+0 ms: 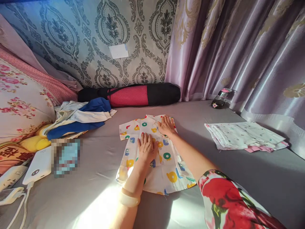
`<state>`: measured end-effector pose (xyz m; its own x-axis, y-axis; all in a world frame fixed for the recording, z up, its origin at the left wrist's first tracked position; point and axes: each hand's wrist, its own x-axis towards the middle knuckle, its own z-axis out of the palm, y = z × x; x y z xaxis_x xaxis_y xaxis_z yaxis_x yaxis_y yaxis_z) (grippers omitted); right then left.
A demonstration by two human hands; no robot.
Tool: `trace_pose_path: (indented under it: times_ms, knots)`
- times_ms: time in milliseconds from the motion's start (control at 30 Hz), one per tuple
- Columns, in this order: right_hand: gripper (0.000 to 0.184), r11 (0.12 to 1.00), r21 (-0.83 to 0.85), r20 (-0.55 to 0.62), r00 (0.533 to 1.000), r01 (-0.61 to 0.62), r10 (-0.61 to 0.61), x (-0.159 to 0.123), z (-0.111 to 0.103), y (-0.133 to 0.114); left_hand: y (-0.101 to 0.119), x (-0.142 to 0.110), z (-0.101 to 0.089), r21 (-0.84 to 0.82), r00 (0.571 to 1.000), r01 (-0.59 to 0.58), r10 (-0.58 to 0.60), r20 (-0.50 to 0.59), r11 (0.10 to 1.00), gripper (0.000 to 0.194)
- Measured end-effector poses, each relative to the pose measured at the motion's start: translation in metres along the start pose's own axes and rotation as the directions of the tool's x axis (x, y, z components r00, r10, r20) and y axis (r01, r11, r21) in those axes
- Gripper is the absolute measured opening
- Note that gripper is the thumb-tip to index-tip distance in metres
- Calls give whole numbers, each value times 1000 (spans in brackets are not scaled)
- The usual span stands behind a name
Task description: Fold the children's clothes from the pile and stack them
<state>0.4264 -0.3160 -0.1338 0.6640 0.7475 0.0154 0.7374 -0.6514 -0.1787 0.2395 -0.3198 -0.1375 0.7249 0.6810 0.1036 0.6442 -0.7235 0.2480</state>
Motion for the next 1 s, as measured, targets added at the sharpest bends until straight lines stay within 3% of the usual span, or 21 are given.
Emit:
trace_pose_path:
  times_ms: [167, 367, 567, 1000]
  knots:
    - [65, 1000, 11, 29, 1000, -6, 6, 2, 5, 0, 2, -1, -8, 1, 995, 39, -39, 88, 999, 61]
    - [65, 1000, 16, 19, 1000, -8, 8, 3, 5, 0, -2, 1, -5, -31, 997, 67, -65, 50, 997, 59]
    - [64, 1000, 23, 75, 997, -17, 15, 5, -2, -1, -8, 4, 3, -20, 979, 203, -203, 17, 979, 72]
    - [63, 999, 13, -31, 999, 45, -45, -5, 10, -13, -8, 4, 5, 50, 983, 181, -181, 5, 982, 72]
